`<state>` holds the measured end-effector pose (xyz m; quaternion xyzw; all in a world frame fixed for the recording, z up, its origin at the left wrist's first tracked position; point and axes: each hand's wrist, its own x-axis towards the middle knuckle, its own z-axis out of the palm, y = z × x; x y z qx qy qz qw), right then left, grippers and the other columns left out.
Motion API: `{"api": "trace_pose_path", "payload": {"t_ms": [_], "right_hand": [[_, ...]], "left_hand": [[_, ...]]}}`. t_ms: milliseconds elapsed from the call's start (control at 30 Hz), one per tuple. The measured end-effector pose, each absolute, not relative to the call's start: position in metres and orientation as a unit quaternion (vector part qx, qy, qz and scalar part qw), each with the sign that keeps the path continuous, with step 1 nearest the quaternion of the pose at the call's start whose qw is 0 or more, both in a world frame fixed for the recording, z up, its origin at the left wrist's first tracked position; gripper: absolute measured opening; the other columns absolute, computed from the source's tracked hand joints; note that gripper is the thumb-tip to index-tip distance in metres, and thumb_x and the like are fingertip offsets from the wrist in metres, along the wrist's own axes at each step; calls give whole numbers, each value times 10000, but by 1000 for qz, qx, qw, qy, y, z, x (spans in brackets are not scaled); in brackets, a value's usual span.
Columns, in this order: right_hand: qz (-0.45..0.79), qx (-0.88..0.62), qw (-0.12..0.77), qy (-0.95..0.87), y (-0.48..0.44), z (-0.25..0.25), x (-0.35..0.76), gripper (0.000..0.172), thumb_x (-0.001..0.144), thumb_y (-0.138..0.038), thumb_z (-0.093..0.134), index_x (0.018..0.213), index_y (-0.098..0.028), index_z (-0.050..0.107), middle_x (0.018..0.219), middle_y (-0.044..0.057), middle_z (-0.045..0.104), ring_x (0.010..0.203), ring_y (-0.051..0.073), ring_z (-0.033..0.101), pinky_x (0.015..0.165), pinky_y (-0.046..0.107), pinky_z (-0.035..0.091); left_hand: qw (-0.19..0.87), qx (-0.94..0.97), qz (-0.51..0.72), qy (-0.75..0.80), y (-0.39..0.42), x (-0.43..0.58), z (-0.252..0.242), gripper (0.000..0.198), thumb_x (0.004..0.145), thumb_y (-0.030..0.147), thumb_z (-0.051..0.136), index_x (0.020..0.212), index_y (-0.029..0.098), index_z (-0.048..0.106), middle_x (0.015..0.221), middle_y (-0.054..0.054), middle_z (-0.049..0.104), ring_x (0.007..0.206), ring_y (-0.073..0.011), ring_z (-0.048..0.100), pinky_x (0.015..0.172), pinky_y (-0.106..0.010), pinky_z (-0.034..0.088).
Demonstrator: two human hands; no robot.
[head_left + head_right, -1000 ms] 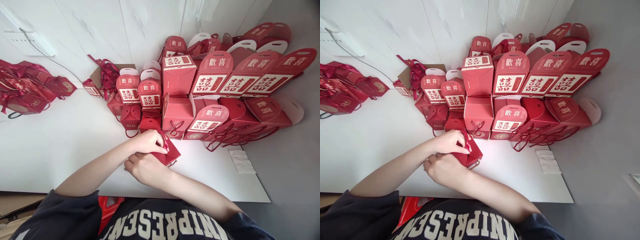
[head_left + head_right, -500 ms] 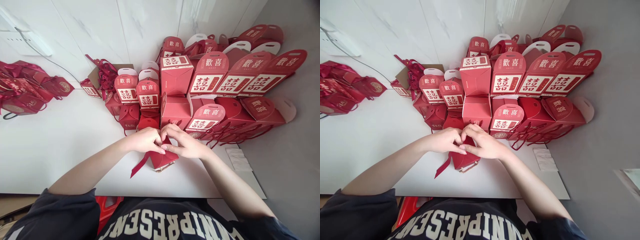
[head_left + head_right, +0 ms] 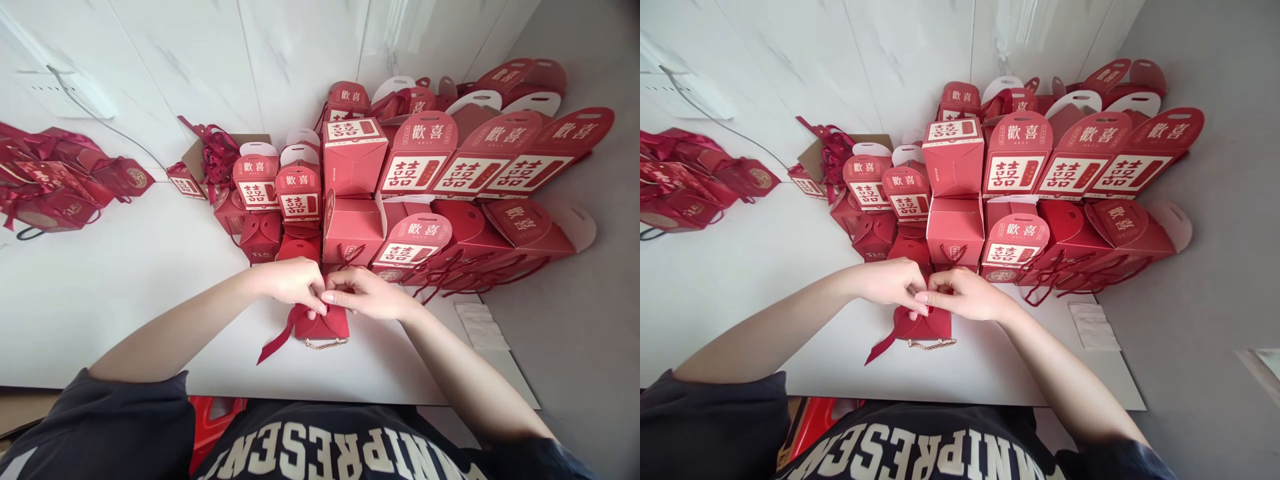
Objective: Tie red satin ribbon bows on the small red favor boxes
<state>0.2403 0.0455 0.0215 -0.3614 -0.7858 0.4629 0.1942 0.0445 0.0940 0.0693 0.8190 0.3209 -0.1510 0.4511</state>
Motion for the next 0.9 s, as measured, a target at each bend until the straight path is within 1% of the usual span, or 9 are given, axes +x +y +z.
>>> {"api": "trace_pose_path", "payload": {"t_ms": [167, 300, 400, 533, 600, 667, 767, 833, 900], "right_hand": [[462, -381, 154, -786, 44, 22, 242, 475, 949, -562, 492, 824, -161, 714, 610, -36, 510, 568, 101, 395, 563, 230, 311], [397, -385, 202, -808, 45, 22, 252, 382, 883, -504, 628, 731, -154, 615, 643, -40, 504, 617, 101, 402, 594, 221, 322], [371, -397, 211, -812, 43, 27, 269, 358, 913, -452, 598, 700, -166, 557, 651, -32, 490, 625, 109, 405, 600, 223, 331], [360, -413, 129, -827, 39, 38, 289, 266, 915, -350, 584, 706, -186, 566, 642, -35, 513, 592, 111, 432, 584, 230, 327], [380, -419, 73, -822, 37, 40, 290, 198, 843, -391, 681, 833, -201, 630, 681, -33, 565, 597, 120, 489, 576, 231, 344], [425, -428, 64, -795, 37, 40, 282, 338, 803, -502, 712, 949, -205, 642, 706, -23, 610, 605, 134, 545, 570, 233, 373], [523, -451, 109, -715, 39, 33, 261, 471, 915, -638, 487, 938, -184, 608, 676, 5, 665, 546, 136, 592, 558, 243, 426], [562, -467, 109, -674, 40, 28, 247, 523, 945, -654, 396, 932, -176, 609, 586, -4, 653, 441, 128, 558, 504, 244, 420], [543, -474, 101, -686, 43, 23, 236, 488, 929, -622, 468, 878, -171, 647, 528, -17, 621, 423, 124, 536, 479, 236, 390]], "left_hand": [[520, 780, -188, 293, 107, 42, 58, 205, 778, 365, 699, 830, 188, 787, 773, -24, 778, 638, -111, 598, 556, -196, 381], [539, 755, -233, 293, 116, 41, 52, 157, 741, 324, 733, 747, 173, 774, 792, -43, 785, 644, -119, 633, 625, -202, 456], [548, 744, -254, 284, 120, 42, 51, 148, 725, 305, 743, 684, 163, 757, 789, -53, 786, 598, -117, 633, 636, -218, 484], [553, 731, -280, 285, 125, 47, 51, 141, 725, 306, 750, 701, 167, 762, 803, -59, 788, 624, -125, 666, 676, -226, 507], [552, 726, -295, 285, 127, 50, 52, 150, 729, 305, 747, 668, 167, 754, 807, -60, 789, 644, -130, 683, 694, -226, 511], [551, 726, -302, 279, 128, 53, 52, 172, 722, 319, 754, 645, 165, 746, 798, -63, 789, 642, -138, 692, 684, -228, 514], [552, 728, -296, 277, 128, 56, 51, 205, 704, 352, 771, 640, 158, 748, 778, -71, 787, 612, -142, 690, 665, -233, 521], [559, 726, -288, 279, 128, 57, 50, 219, 698, 358, 777, 632, 150, 749, 769, -79, 785, 599, -142, 689, 666, -235, 528], [565, 720, -285, 285, 127, 57, 48, 204, 685, 351, 790, 665, 150, 763, 761, -77, 784, 595, -144, 694, 659, -236, 537]]}}
